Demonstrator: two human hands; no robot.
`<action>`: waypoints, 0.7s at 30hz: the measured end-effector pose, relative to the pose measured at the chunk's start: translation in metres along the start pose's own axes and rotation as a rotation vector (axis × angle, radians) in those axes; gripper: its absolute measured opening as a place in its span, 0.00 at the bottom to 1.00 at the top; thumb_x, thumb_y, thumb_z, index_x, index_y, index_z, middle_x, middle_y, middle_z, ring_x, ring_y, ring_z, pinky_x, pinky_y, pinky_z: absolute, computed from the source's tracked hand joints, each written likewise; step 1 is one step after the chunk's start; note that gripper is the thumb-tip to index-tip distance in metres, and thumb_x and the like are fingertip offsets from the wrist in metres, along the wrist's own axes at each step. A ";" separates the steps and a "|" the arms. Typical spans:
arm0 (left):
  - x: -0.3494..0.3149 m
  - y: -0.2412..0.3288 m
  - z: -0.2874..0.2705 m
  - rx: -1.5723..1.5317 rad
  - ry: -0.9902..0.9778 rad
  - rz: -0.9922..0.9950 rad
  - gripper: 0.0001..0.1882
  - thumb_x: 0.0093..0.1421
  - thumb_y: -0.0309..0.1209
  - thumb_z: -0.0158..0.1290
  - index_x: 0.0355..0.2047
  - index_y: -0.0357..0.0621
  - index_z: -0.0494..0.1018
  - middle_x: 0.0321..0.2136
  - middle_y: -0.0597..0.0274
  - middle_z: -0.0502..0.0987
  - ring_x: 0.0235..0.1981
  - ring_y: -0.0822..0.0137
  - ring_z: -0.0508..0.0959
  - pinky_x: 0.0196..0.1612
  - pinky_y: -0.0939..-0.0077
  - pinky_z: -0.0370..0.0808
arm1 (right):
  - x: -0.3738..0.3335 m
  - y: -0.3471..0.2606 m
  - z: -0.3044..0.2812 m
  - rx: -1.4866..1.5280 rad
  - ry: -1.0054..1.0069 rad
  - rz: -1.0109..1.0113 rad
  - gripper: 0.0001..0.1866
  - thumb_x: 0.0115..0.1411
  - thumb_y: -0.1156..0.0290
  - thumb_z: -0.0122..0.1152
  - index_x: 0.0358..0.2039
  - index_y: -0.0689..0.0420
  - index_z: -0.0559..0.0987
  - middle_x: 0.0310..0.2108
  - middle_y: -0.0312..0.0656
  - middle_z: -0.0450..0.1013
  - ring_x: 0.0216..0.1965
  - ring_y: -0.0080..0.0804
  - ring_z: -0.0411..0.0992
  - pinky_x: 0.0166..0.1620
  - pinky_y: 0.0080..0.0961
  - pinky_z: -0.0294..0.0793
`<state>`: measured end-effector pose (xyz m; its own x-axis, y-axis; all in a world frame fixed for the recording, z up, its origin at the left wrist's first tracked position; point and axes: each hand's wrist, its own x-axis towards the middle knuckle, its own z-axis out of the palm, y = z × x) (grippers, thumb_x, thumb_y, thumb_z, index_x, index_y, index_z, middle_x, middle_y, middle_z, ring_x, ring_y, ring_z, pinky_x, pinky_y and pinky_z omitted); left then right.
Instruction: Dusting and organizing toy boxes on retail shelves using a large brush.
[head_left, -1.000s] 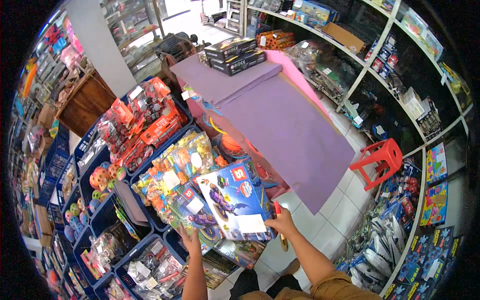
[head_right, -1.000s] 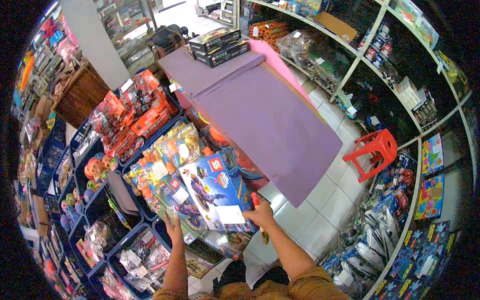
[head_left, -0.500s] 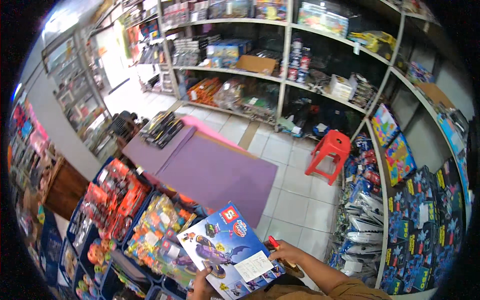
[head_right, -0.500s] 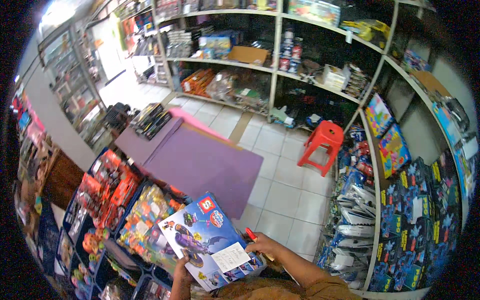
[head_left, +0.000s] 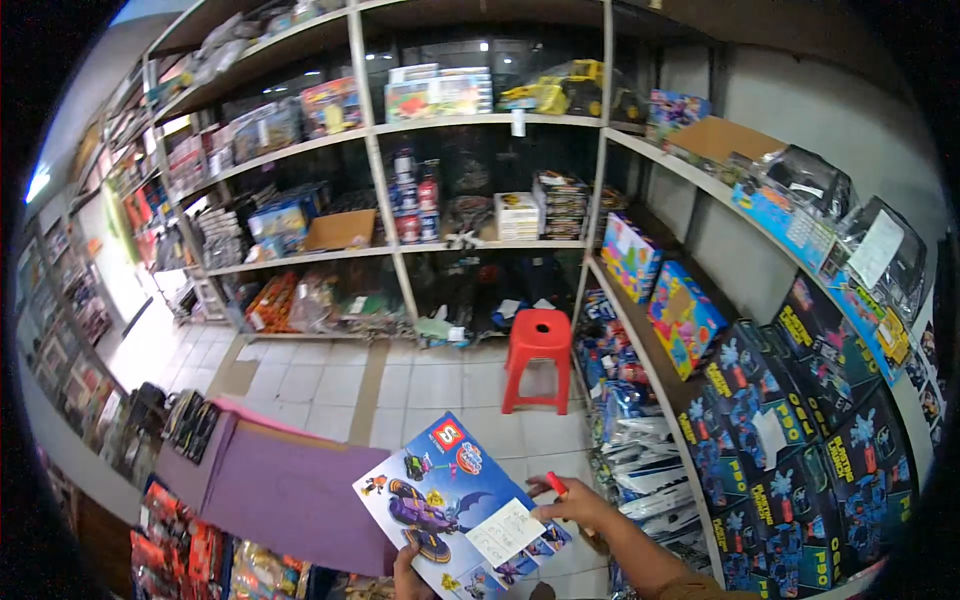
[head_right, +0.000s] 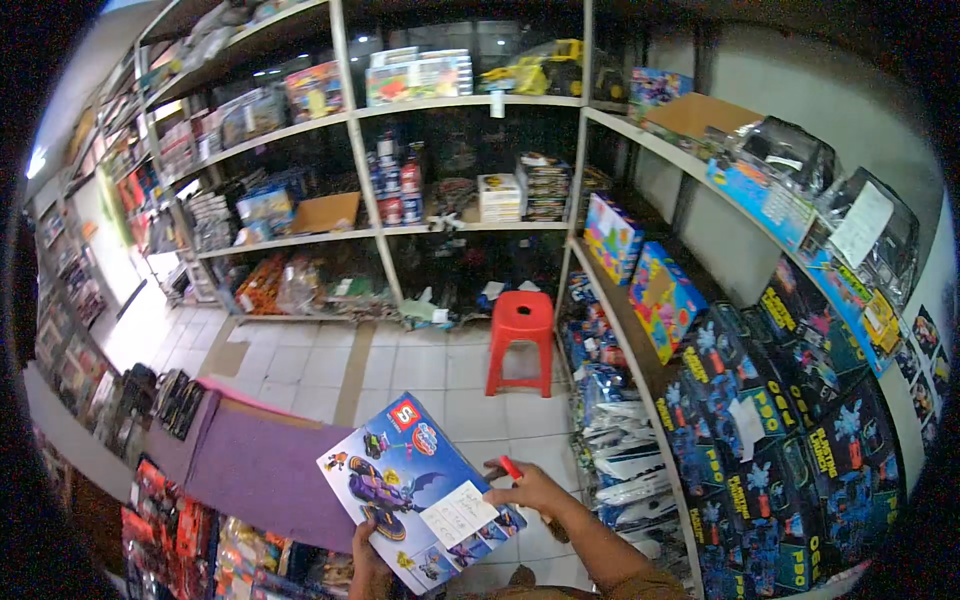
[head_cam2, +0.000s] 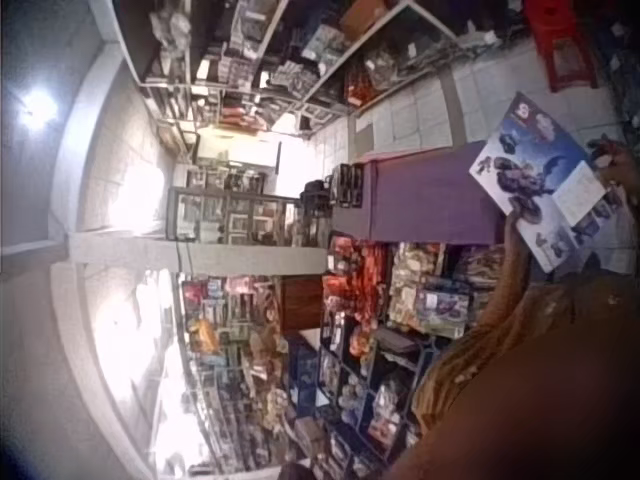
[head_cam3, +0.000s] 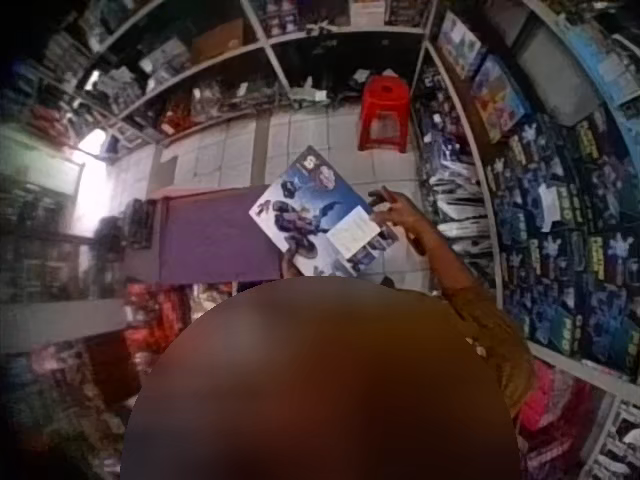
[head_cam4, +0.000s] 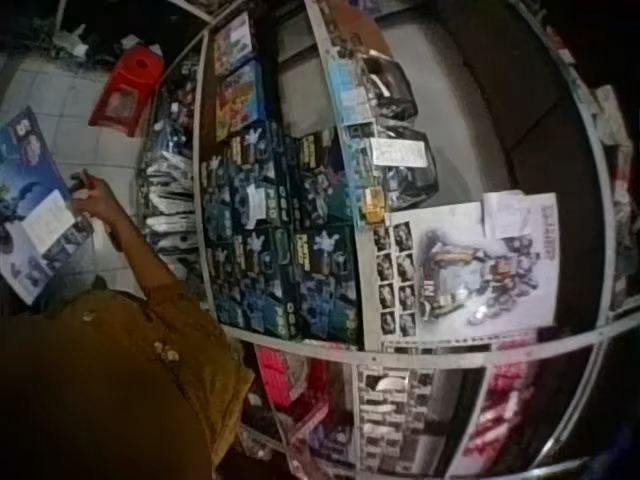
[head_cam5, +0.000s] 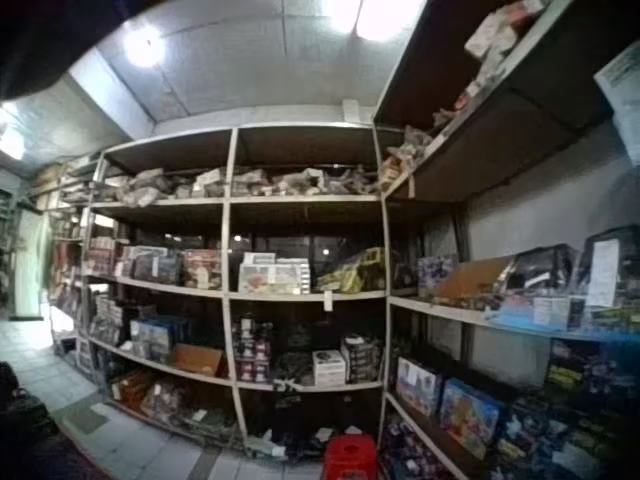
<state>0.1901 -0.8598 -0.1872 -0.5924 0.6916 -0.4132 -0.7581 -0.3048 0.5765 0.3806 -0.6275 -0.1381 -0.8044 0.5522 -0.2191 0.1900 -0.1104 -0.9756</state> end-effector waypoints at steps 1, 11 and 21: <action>0.013 -0.009 0.011 0.005 -0.010 0.008 0.27 0.51 0.35 0.50 0.50 0.36 0.62 0.42 0.47 0.72 0.43 0.50 0.74 0.48 0.52 0.72 | 0.001 -0.009 -0.017 -0.185 0.109 -0.113 0.27 0.50 0.72 0.65 0.52 0.57 0.70 0.39 0.39 0.74 0.42 0.24 0.70 0.46 0.23 0.68; 0.129 -0.057 0.119 -0.010 -0.174 -0.039 0.23 0.52 0.26 0.50 0.49 0.35 0.62 0.43 0.50 0.71 0.43 0.56 0.75 0.48 0.61 0.73 | 0.021 -0.134 -0.127 -0.452 0.720 -0.901 0.19 0.62 0.55 0.50 0.31 0.59 0.77 0.21 0.39 0.72 0.17 0.29 0.64 0.27 0.22 0.65; 0.244 -0.052 0.192 0.256 -0.291 -0.069 0.24 0.48 0.24 0.54 0.47 0.36 0.62 0.38 0.55 0.73 0.39 0.63 0.75 0.44 0.67 0.73 | 0.157 -0.135 -0.156 -0.715 0.811 -0.725 0.09 0.53 0.64 0.62 0.28 0.56 0.78 0.22 0.45 0.74 0.24 0.44 0.74 0.26 0.34 0.70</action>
<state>0.1372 -0.5493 -0.1829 -0.4123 0.8728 -0.2611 -0.6793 -0.1036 0.7265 0.3168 -0.3971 -0.0384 -0.3300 0.6672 0.6678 0.3162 0.7447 -0.5878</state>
